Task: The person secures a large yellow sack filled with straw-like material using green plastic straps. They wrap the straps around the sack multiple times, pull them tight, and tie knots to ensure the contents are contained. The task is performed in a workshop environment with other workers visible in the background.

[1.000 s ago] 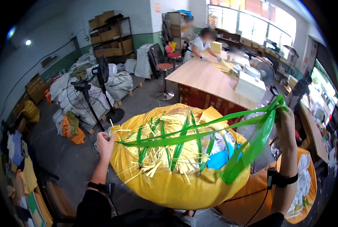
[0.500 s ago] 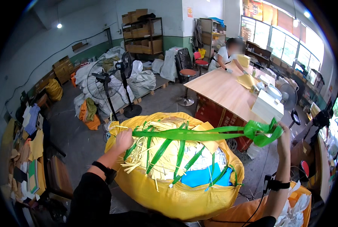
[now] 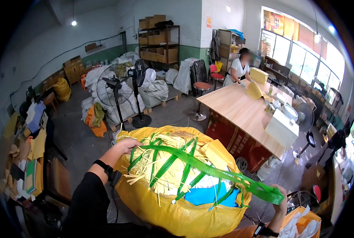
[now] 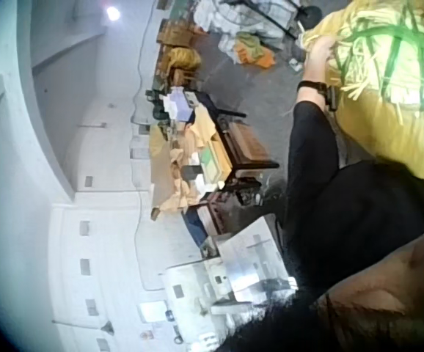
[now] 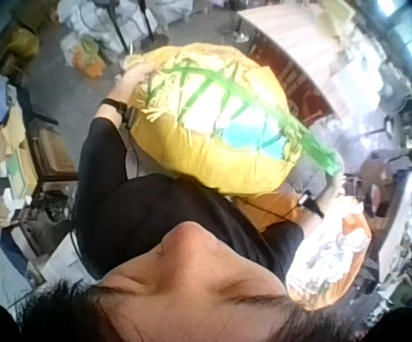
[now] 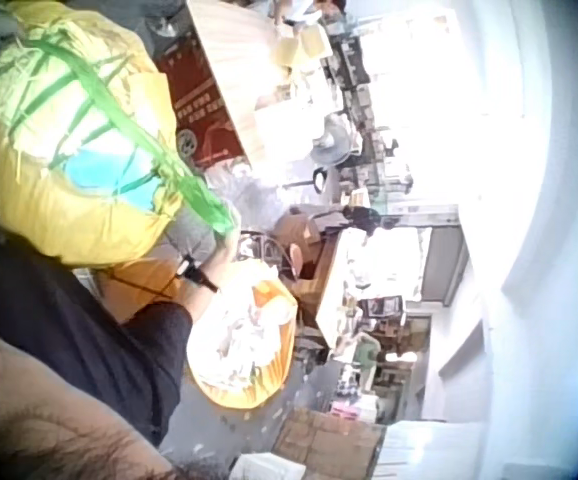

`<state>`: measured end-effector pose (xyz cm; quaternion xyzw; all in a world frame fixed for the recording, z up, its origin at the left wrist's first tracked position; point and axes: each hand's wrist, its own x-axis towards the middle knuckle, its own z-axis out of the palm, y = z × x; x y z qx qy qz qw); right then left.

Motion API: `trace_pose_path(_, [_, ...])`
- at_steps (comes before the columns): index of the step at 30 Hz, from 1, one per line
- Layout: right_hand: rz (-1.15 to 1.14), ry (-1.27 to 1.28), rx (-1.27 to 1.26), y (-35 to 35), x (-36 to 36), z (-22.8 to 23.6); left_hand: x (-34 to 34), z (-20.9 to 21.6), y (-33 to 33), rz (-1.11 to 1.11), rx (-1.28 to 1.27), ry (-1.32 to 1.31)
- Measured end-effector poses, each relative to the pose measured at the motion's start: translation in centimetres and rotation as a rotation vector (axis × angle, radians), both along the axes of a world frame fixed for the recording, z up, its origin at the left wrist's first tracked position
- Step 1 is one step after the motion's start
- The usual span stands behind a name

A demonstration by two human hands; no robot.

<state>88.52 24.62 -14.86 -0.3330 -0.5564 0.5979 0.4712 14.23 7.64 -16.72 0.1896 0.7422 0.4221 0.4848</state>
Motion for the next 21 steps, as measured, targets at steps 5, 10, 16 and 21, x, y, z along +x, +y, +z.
trace_pose_path(5, [0.053,-0.254,0.041,-2.3,1.6,3.2,-0.3,-4.5,-0.6,-0.165,0.158,0.909])
trace_pose_path(10, [-0.219,-0.587,-0.064,-3.4,2.9,2.0,3.1,-1.4,-3.2,-0.395,0.123,1.741])
trace_pose_path(16, [-0.229,-0.604,0.072,-2.9,0.3,1.6,4.1,-2.0,-2.2,-0.230,0.092,1.823])
trace_pose_path(21, [-0.142,-0.596,0.222,-3.9,-7.9,5.4,3.1,-2.8,-1.4,0.129,0.187,1.079])
